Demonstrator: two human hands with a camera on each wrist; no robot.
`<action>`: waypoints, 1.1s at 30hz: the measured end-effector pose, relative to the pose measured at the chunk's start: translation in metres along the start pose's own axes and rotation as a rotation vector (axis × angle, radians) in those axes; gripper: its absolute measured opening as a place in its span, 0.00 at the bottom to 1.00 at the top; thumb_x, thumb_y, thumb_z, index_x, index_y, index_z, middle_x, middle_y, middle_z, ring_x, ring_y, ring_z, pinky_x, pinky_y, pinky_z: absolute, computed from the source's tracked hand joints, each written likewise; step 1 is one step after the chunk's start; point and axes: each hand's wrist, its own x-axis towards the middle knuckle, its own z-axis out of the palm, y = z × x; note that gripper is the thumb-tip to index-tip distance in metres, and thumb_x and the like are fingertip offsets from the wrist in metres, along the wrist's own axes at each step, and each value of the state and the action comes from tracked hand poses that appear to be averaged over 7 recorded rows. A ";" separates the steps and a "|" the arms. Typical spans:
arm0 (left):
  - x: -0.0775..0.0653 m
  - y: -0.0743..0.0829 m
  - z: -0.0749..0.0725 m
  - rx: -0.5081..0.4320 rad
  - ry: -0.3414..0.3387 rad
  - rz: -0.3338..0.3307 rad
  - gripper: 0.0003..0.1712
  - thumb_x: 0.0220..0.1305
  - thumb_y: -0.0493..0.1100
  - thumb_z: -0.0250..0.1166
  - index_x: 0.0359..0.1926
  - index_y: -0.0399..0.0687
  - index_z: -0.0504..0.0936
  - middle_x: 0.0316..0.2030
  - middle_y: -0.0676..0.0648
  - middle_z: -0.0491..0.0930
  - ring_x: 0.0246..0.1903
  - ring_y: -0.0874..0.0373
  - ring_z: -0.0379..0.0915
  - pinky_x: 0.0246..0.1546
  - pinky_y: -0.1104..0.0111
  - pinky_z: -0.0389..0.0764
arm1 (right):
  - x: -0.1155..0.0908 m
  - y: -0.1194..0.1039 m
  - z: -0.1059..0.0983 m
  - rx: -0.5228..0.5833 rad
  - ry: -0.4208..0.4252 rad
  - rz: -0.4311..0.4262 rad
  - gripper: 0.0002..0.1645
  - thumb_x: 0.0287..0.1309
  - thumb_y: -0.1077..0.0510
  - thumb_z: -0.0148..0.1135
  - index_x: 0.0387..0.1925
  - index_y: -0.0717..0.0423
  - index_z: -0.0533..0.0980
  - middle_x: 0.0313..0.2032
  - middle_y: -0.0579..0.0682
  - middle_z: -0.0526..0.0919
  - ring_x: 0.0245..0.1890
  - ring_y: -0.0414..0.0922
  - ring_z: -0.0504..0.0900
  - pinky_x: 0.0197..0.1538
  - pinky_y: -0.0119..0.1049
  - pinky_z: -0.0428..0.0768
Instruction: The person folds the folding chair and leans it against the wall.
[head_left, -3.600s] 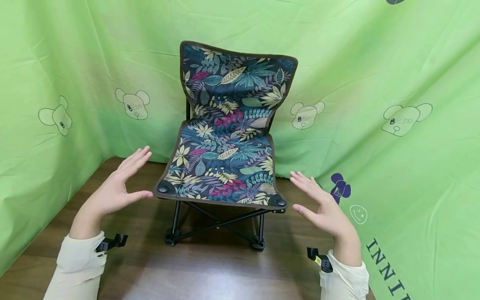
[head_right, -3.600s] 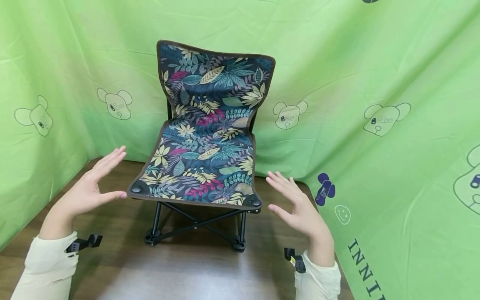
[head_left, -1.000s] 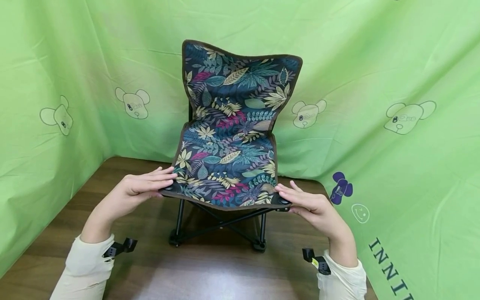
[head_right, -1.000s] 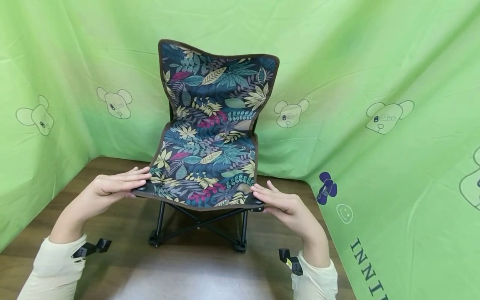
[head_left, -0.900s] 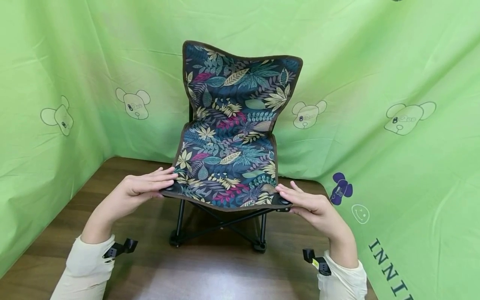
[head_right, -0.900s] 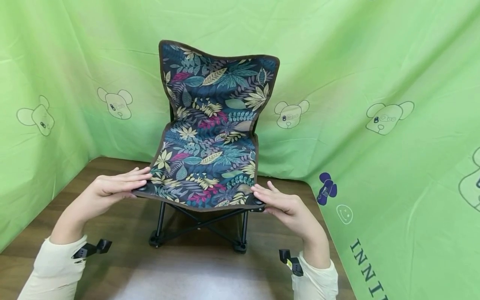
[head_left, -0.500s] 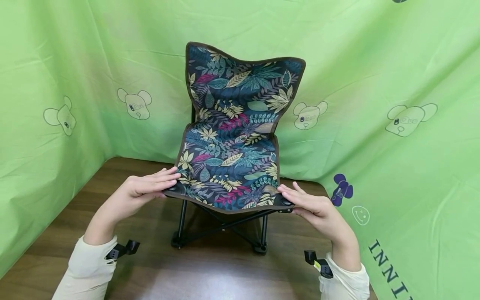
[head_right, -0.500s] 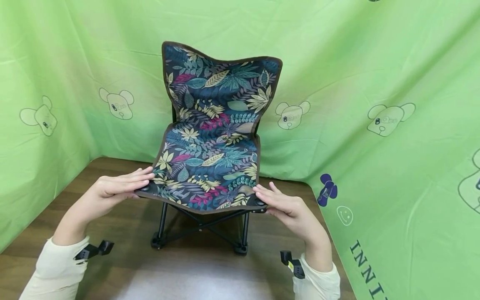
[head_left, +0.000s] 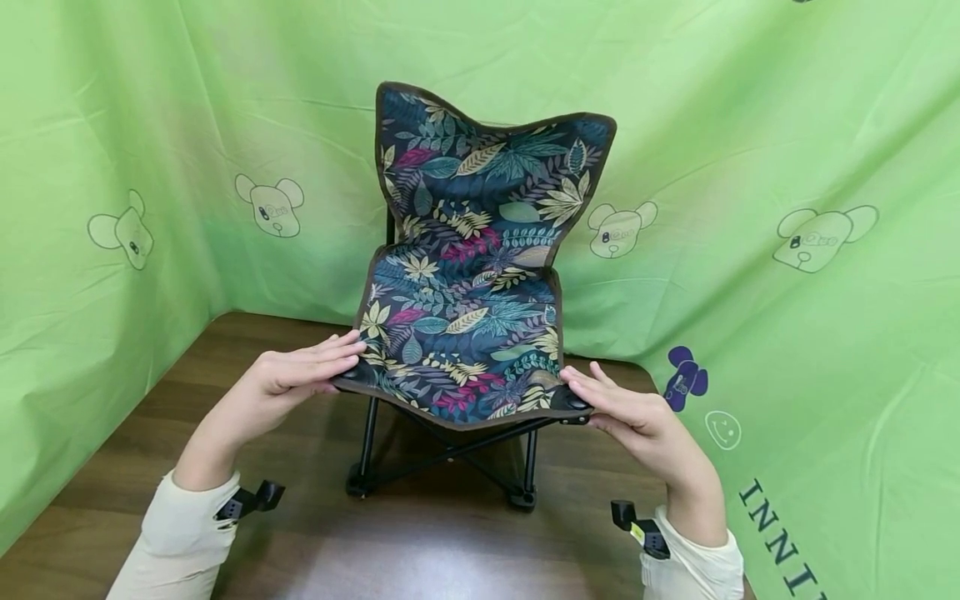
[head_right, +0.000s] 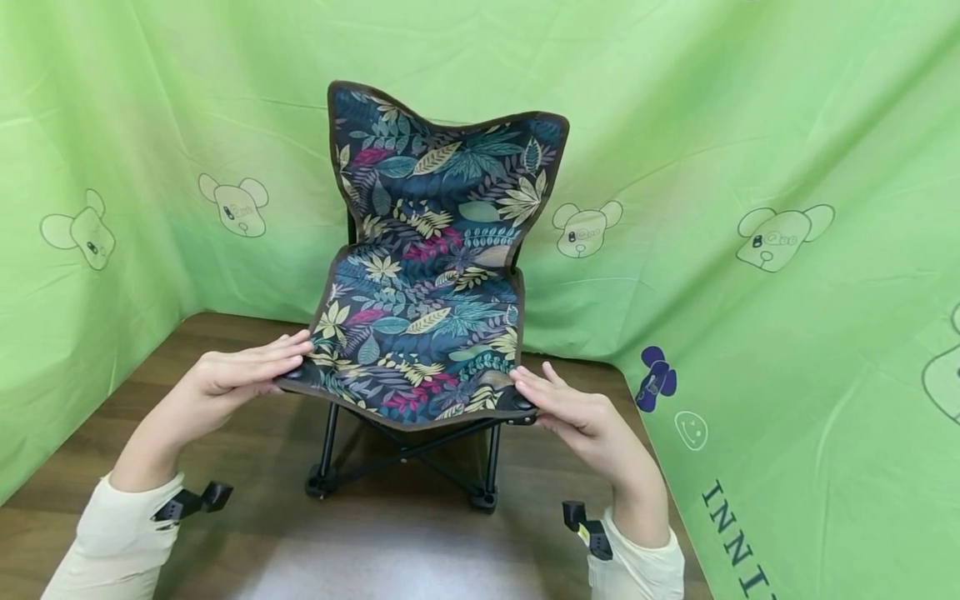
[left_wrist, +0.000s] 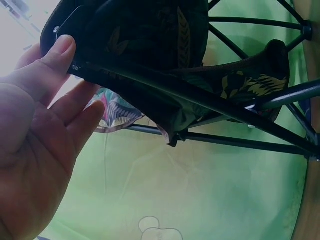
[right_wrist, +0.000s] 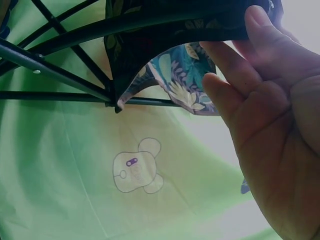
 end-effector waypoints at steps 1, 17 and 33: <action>0.000 -0.001 0.000 -0.003 0.003 0.004 0.37 0.46 0.09 0.65 0.60 0.29 0.80 0.65 0.30 0.74 0.72 0.43 0.64 0.72 0.65 0.66 | 0.001 0.000 0.000 -0.004 0.001 0.001 0.23 0.67 0.71 0.60 0.60 0.82 0.72 0.65 0.70 0.74 0.71 0.53 0.71 0.79 0.46 0.58; 0.006 -0.010 0.010 -0.005 0.085 0.141 0.30 0.50 0.15 0.68 0.58 0.23 0.79 0.62 0.26 0.76 0.69 0.43 0.70 0.63 0.67 0.77 | 0.008 -0.006 0.002 -0.014 0.017 -0.035 0.21 0.68 0.72 0.58 0.56 0.87 0.71 0.63 0.74 0.73 0.71 0.59 0.71 0.79 0.47 0.58; 0.021 0.000 0.023 0.054 0.240 0.280 0.20 0.66 0.34 0.67 0.51 0.18 0.81 0.55 0.30 0.82 0.62 0.41 0.77 0.67 0.60 0.74 | 0.020 -0.006 0.010 -0.037 0.064 -0.078 0.21 0.66 0.72 0.61 0.54 0.87 0.73 0.60 0.74 0.77 0.68 0.61 0.74 0.78 0.51 0.59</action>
